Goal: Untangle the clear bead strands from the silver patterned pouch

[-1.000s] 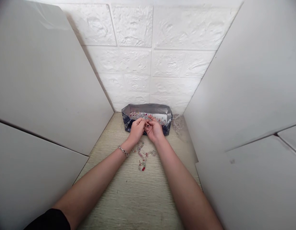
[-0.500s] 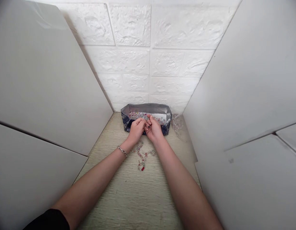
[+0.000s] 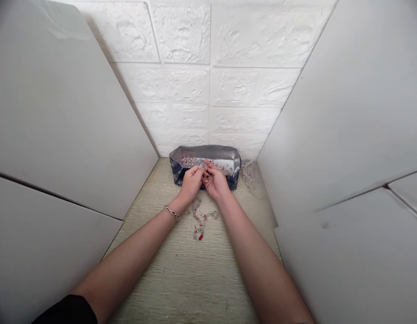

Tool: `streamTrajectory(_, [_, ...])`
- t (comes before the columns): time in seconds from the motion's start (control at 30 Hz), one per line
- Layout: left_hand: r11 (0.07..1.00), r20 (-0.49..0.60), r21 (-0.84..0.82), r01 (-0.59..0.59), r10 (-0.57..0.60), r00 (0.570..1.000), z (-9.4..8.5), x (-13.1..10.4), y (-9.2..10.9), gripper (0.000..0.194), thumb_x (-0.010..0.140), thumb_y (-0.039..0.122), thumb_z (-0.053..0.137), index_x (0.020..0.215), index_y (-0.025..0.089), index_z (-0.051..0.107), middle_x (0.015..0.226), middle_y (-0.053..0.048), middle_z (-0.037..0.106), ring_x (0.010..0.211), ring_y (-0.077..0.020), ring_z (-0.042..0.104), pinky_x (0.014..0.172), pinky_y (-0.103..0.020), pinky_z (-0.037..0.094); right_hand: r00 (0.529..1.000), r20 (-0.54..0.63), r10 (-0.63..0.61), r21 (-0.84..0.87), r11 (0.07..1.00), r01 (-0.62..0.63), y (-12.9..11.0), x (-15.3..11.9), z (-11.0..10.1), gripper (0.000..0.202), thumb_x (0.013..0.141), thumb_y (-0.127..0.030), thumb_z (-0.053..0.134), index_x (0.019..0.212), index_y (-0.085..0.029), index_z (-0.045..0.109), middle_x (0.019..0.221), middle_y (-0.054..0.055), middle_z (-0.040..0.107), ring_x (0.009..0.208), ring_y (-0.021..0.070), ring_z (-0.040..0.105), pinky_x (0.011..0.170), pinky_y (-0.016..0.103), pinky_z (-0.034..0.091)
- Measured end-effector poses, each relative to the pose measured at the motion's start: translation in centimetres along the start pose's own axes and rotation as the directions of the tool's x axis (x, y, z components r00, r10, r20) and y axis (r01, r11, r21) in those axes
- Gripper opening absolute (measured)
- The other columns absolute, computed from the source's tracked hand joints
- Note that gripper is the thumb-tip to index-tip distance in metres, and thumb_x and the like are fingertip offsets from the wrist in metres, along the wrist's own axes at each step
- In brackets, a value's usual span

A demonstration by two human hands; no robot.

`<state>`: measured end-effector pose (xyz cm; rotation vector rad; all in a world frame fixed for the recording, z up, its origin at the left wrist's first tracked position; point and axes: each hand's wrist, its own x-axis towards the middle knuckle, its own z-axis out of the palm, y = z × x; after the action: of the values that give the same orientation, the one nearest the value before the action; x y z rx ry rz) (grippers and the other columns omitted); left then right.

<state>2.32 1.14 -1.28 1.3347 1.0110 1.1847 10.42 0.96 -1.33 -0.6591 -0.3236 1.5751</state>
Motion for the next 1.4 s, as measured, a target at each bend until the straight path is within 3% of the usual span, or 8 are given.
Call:
streamTrajectory(0.37, [0.999, -0.004, 0.024, -0.034, 0.034, 0.999, -0.03, -0.01, -0.17, 0.019, 0.069, 0.023, 0.041, 0.052, 0.015, 0.047, 0.050, 0.002, 0.049, 0.051, -0.0081, 0.045, 0.054, -0.021, 0.037, 1.000, -0.019, -0.006, -0.047, 0.999, 0.005, 0.05, 0.00, 0.08, 0.036, 0.057, 0.006, 0.035, 0.083, -0.017, 0.044, 0.062, -0.003, 0.054, 0.035, 0.0018, 0.035, 0.030, 0.010, 0.027])
streamTrajectory(0.7, [1.000, 0.012, 0.025, -0.017, 0.017, 1.000, -0.04, 0.04, -0.69, 0.020, 0.070, 0.027, 0.041, 0.054, 0.015, 0.046, 0.052, 0.001, 0.053, 0.048, -0.0072, 0.047, 0.051, -0.020, 0.036, 0.999, -0.003, -0.032, -0.029, 0.999, 0.032, -0.05, 0.01, -0.18, 0.039, 0.048, 0.004, 0.031, 0.077, -0.019, 0.039, 0.060, -0.006, 0.052, 0.030, 0.0021, 0.029, 0.027, 0.011, 0.020])
streamTrajectory(1.4, [1.000, -0.017, 0.015, -0.026, 0.026, 1.000, -0.03, 0.01, -0.30, 0.021, 0.070, 0.026, 0.042, 0.053, 0.015, 0.048, 0.052, 0.001, 0.052, 0.049, -0.0075, 0.045, 0.054, -0.021, 0.037, 1.000, -0.009, -0.026, 0.023, 0.999, 0.026, -0.05, -0.10, -0.28, 0.033, 0.047, 0.002, 0.031, 0.072, -0.018, 0.040, 0.062, 0.000, 0.056, 0.037, 0.0045, 0.037, 0.032, 0.012, 0.027])
